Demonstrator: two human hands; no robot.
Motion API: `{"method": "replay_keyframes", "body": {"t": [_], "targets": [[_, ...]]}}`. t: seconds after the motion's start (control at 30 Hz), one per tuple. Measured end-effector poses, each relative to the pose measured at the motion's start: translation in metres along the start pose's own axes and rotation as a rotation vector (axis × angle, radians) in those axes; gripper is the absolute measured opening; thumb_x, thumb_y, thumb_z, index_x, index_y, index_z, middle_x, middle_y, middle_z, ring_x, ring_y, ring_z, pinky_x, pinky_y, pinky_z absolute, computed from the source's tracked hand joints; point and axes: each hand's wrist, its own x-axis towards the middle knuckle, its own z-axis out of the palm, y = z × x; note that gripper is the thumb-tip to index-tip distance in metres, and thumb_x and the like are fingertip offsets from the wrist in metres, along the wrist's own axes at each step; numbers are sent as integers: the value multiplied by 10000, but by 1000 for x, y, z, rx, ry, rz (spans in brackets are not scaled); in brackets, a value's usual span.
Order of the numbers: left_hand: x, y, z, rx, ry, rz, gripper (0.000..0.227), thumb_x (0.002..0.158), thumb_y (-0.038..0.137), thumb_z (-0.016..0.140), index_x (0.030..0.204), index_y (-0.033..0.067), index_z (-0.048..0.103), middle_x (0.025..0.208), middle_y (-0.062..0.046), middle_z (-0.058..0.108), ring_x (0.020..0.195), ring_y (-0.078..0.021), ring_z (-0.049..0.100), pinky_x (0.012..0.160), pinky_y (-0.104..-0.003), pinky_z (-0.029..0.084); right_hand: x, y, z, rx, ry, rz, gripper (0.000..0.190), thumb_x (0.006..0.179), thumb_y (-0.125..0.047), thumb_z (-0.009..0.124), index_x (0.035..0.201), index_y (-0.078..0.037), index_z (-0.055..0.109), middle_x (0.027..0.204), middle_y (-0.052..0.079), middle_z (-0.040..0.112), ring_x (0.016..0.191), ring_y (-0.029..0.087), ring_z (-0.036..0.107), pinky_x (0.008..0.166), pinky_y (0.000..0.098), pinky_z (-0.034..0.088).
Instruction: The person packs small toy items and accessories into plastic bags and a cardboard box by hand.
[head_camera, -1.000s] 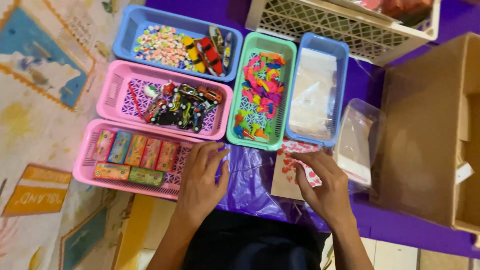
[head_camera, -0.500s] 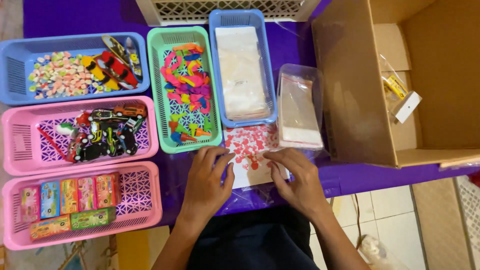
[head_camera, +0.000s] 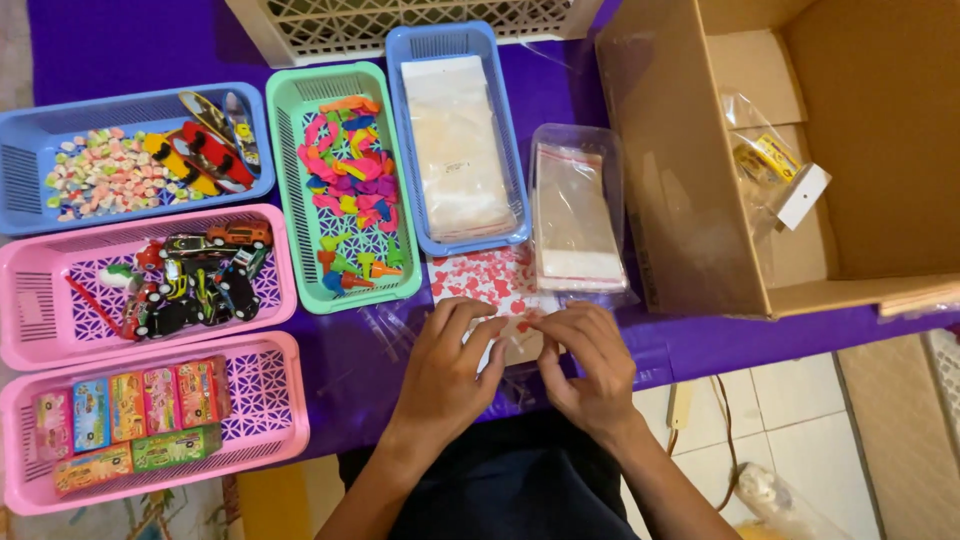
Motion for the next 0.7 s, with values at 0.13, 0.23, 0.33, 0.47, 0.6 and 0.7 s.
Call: {"method": "replay_keyframes", "body": {"t": [0.13,0.23,0.33,0.47,0.6,0.7], "targets": [[23,8,10,-47,6,79,195,851,56,749,1041,37,712,1016,-114,634,1006,-326,640,827,-396,546,-12,11,-12,-23,66,8,164,861,65,665,964,-8,769,826,90,752,732,305,731,797,462,587],[39,13,13,-43,1,122,176,908,106,740,1061,25,712,1029,-120,632,1018,-320,642,841,-396,543,-16,12,-22,-61,97,36,141,868,64,666,948,3,764,807,100,750,706,318,728,742,461,581],[51,11,29,-40,-20,154,218,940,170,720,1086,9,701,1046,-134,620,1039,-333,627,848,-409,537,-16,16,-33,-118,114,62,148,872,56,670,978,8,763,827,108,758,711,325,717,718,458,573],[64,-4,57,33,-71,157,214,989,164,654,1124,2,693,1070,-142,605,1075,-330,592,839,-397,516,-10,20,-40,-208,90,105,169,887,33,673,1028,4,761,949,133,740,850,371,707,769,472,568],[71,-9,67,89,-215,132,182,972,125,643,1086,4,718,1028,-131,634,1047,-311,587,849,-393,483,-8,22,-38,-220,27,133,181,916,-11,659,1071,4,751,1036,148,752,971,404,709,850,499,555],[74,-8,67,108,-233,134,129,982,97,629,1009,33,737,948,-106,652,983,-280,594,802,-372,461,-6,19,-37,-221,-10,162,186,915,7,641,1072,27,739,1064,169,755,1019,414,711,884,508,541]]}}
